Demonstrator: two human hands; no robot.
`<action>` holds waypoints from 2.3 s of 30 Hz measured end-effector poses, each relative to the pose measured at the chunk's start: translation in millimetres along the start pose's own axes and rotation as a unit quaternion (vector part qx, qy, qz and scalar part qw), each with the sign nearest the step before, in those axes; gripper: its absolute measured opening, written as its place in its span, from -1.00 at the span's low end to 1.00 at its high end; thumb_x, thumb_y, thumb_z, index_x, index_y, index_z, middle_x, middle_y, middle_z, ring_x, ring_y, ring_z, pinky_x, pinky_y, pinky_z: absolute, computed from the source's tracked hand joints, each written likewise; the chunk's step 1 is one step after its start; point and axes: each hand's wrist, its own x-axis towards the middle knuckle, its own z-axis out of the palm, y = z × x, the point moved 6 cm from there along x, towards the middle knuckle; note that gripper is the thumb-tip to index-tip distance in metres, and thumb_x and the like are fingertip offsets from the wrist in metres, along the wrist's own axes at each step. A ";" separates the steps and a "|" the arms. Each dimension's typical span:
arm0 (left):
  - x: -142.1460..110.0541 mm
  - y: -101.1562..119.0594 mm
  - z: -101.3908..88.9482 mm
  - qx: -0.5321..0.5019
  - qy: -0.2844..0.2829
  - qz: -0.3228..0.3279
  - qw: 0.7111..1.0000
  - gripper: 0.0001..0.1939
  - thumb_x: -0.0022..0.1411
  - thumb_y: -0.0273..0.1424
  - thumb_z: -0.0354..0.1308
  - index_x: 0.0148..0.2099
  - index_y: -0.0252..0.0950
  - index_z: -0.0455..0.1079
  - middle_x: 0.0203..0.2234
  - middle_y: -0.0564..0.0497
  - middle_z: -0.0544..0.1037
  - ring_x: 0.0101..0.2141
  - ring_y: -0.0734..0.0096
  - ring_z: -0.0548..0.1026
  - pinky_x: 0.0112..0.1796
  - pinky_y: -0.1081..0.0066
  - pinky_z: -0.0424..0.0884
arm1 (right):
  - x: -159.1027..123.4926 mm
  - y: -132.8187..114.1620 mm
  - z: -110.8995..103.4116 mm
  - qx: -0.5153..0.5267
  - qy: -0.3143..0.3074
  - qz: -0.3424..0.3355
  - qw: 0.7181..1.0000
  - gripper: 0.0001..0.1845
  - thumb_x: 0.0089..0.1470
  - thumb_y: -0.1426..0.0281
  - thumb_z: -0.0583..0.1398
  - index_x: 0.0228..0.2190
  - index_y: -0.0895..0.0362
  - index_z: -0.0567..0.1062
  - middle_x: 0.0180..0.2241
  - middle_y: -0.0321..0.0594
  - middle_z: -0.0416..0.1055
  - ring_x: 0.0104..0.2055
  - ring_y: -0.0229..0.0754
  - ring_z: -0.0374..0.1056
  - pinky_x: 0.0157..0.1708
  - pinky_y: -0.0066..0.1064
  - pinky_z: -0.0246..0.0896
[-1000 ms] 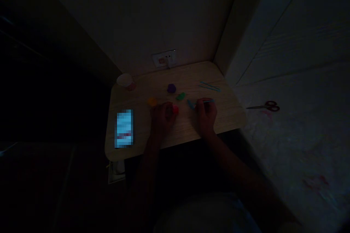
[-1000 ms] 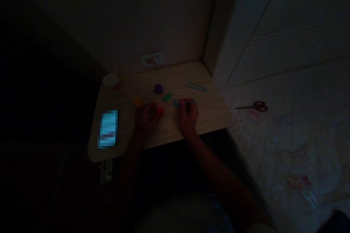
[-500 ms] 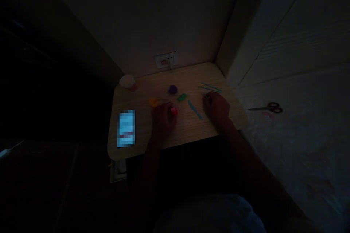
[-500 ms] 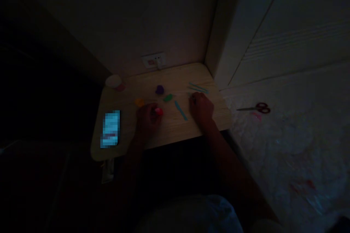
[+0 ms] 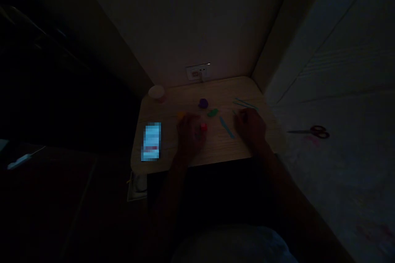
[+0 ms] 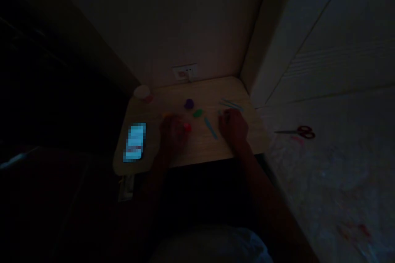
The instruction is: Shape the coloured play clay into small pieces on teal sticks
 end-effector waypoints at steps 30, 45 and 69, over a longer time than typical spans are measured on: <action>-48.9 -8.5 19.4 -0.477 0.035 -0.318 0.819 -0.64 0.06 -0.18 0.45 -0.19 -0.24 0.45 -0.38 0.01 0.65 -0.34 0.33 0.62 -0.25 0.33 0.55 | -78.1 -82.2 -1.9 0.273 -0.079 -0.251 0.925 -0.80 0.21 0.25 0.29 -0.14 0.01 0.55 -0.38 -0.21 0.48 -0.40 -0.13 0.39 -0.39 -0.28 0.35; -41.8 -9.6 25.8 -0.465 -0.033 -0.298 0.833 -0.68 0.04 -0.18 0.46 -0.24 -0.24 0.54 -0.31 -0.05 0.70 -0.25 0.21 0.67 -0.15 0.23 0.61 | -67.5 -80.1 20.5 0.337 -0.170 -0.173 0.910 -0.79 0.24 0.16 0.31 -0.21 0.00 0.67 -0.35 -0.20 0.58 -0.38 -0.16 0.46 -0.37 -0.34 0.35; -42.8 3.9 19.7 -0.367 -0.088 -0.221 0.899 -0.72 0.39 -0.12 0.16 -0.24 -0.22 0.39 -0.43 0.08 0.48 -0.38 0.38 0.43 -0.33 0.43 0.34 | -69.9 -82.0 29.8 0.393 -0.282 -0.120 0.867 -0.74 0.10 0.18 0.40 -0.24 0.06 0.60 -0.45 -0.33 0.52 -0.44 -0.23 0.38 -0.44 -0.44 0.23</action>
